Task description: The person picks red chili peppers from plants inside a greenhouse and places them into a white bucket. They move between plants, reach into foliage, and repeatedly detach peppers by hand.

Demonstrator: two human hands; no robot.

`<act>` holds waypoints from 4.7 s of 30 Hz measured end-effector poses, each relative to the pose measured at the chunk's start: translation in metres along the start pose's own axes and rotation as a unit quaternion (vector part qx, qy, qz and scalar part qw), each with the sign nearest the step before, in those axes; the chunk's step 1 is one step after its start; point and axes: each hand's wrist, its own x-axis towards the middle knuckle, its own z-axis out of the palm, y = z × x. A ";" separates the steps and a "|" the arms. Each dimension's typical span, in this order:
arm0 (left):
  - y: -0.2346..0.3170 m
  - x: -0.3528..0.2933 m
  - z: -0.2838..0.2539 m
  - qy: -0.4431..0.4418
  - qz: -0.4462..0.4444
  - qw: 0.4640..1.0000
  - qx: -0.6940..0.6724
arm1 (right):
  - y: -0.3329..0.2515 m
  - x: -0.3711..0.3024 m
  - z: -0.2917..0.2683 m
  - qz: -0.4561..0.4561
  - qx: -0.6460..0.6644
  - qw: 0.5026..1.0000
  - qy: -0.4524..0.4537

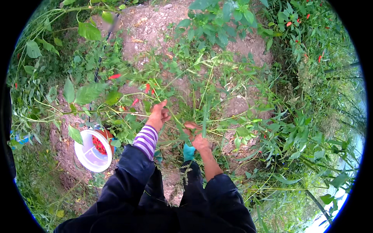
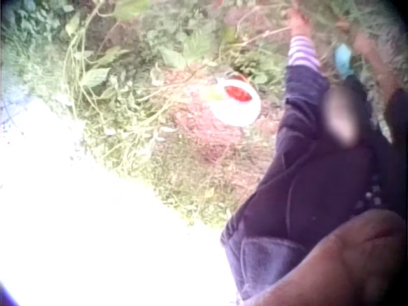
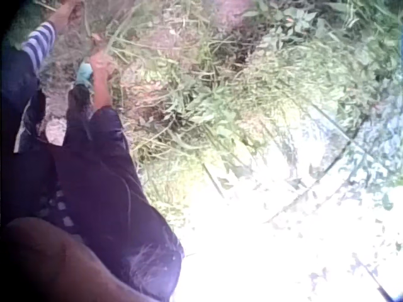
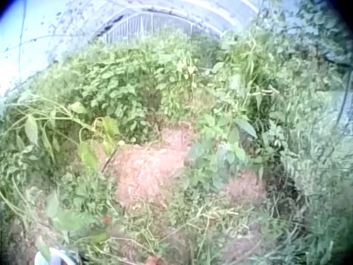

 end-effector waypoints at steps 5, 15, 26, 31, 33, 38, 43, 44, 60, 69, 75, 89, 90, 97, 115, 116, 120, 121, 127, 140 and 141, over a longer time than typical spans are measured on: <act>0.019 -0.028 0.034 -0.162 0.100 0.982 -0.007 | -0.033 0.006 0.005 0.054 -0.132 0.989 0.048; -0.035 -0.128 0.014 -0.100 0.322 0.928 0.156 | -0.176 -0.020 0.018 0.206 -0.153 0.951 0.173; -0.029 -0.153 -0.008 -0.160 0.296 0.937 0.088 | -0.252 0.056 0.085 0.129 -0.379 0.915 -0.045; -0.042 -0.152 -0.029 -0.154 0.291 0.926 0.187 | -0.248 0.028 0.113 0.076 -0.364 0.923 -0.099; -0.053 -0.153 -0.047 -0.146 0.297 0.898 0.289 | -0.235 0.025 0.122 0.098 -0.357 0.923 -0.101; -0.030 -0.262 -0.093 -0.281 0.244 0.742 0.557 | -0.201 0.024 0.151 0.086 -0.278 0.956 -0.040; 0.055 -0.283 -0.105 -0.063 0.452 0.747 0.484 | -0.177 -0.013 0.155 0.022 -0.297 0.954 -0.038; 0.062 -0.257 -0.115 -0.007 0.497 0.704 0.507 | -0.177 -0.024 0.155 0.018 -0.296 0.954 -0.043; -0.036 -0.162 -0.094 -0.221 0.098 0.931 0.273 | -0.262 -0.043 0.098 0.147 -0.357 0.921 0.058; -0.032 -0.186 -0.055 -0.263 0.113 0.918 0.273 | -0.267 -0.011 0.084 0.254 -0.583 0.770 -0.054; -0.034 -0.182 -0.048 -0.276 0.206 0.838 0.423 | -0.258 -0.012 0.062 0.209 -0.678 0.684 -0.171; -0.019 -0.172 -0.056 -0.249 0.343 0.703 0.572 | -0.221 0.025 0.018 0.125 -0.553 0.687 -0.455; -0.020 -0.172 -0.057 -0.244 0.342 0.698 0.580 | -0.221 0.021 0.017 0.074 -0.572 0.692 -0.433; -0.021 -0.173 -0.058 -0.241 0.343 0.670 0.613 | -0.241 0.025 0.040 0.137 -0.684 0.494 -0.518; -0.026 -0.182 -0.050 -0.201 0.374 0.701 0.573 | -0.172 -0.045 0.098 0.397 -0.320 0.852 0.121; -0.025 -0.186 -0.048 -0.206 0.369 0.697 0.579 | -0.173 -0.040 0.096 0.398 -0.336 0.848 0.102; -0.023 -0.188 -0.052 -0.176 0.358 0.680 0.615 | -0.155 -0.019 0.076 0.588 0.304 0.739 0.127; -0.025 -0.185 -0.056 -0.170 0.365 0.684 0.608 | -0.181 -0.005 0.087 0.574 0.351 0.721 0.162; -0.013 -0.185 -0.045 -0.169 0.386 0.701 0.576 | -0.195 -0.007 0.101 0.407 0.524 0.706 0.247; -0.008 -0.178 -0.031 -0.129 0.348 0.739 0.562 | -0.161 -0.005 0.071 0.304 -0.508 0.803 0.066; -0.008 -0.175 -0.032 -0.124 0.339 0.739 0.569 | -0.154 -0.003 0.078 0.288 -0.525 0.795 0.091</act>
